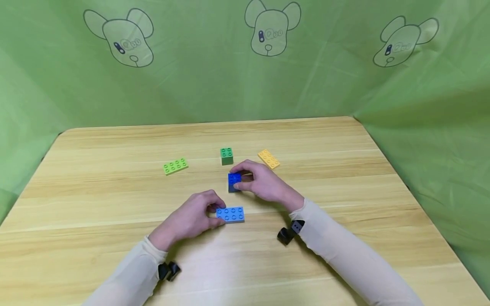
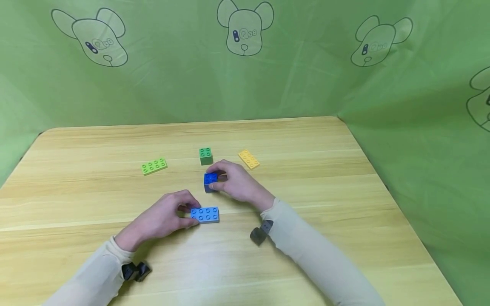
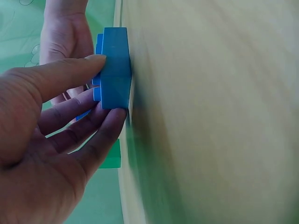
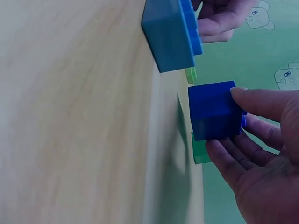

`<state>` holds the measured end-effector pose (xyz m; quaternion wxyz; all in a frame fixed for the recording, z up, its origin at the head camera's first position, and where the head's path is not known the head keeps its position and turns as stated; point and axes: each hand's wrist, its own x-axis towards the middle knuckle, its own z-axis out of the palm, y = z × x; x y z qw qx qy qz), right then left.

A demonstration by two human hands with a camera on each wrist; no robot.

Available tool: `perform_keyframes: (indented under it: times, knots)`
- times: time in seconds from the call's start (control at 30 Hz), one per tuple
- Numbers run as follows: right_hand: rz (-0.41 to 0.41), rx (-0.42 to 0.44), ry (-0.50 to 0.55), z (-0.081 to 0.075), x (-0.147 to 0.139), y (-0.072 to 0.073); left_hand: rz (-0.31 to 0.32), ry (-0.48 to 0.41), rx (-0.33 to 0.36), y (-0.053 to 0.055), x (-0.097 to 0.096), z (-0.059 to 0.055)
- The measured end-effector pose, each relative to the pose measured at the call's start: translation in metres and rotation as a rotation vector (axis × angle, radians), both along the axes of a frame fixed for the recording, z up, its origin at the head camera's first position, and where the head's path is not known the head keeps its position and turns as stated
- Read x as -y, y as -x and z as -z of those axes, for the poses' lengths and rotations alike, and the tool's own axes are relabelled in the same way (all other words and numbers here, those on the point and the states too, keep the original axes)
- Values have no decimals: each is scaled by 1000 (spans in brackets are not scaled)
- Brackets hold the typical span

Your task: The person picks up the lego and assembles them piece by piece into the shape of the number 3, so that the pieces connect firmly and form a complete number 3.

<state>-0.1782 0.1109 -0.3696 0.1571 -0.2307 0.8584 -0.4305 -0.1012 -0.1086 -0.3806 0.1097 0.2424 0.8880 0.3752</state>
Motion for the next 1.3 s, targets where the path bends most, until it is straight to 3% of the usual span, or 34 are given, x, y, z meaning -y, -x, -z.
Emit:
perform_keyframes:
  times: [0.33,0.57,0.77,0.97,1.3]
  knots:
    - [-40,-27,50,-8,-11,-11,40,32,1,3,2,-1]
    - [-61,-59,49,-17,-12,-22,26,52,12,3,4,-3]
    - [-91,-83,40,-25,-18,-31,52,31,17,5,-2,-2]
    - [-159,-129,24,-25,-18,-36,37,41,37,6,0,-1]
    - [-232,-109,42,-21,-18,-45,55,13,-3,8,4,1]
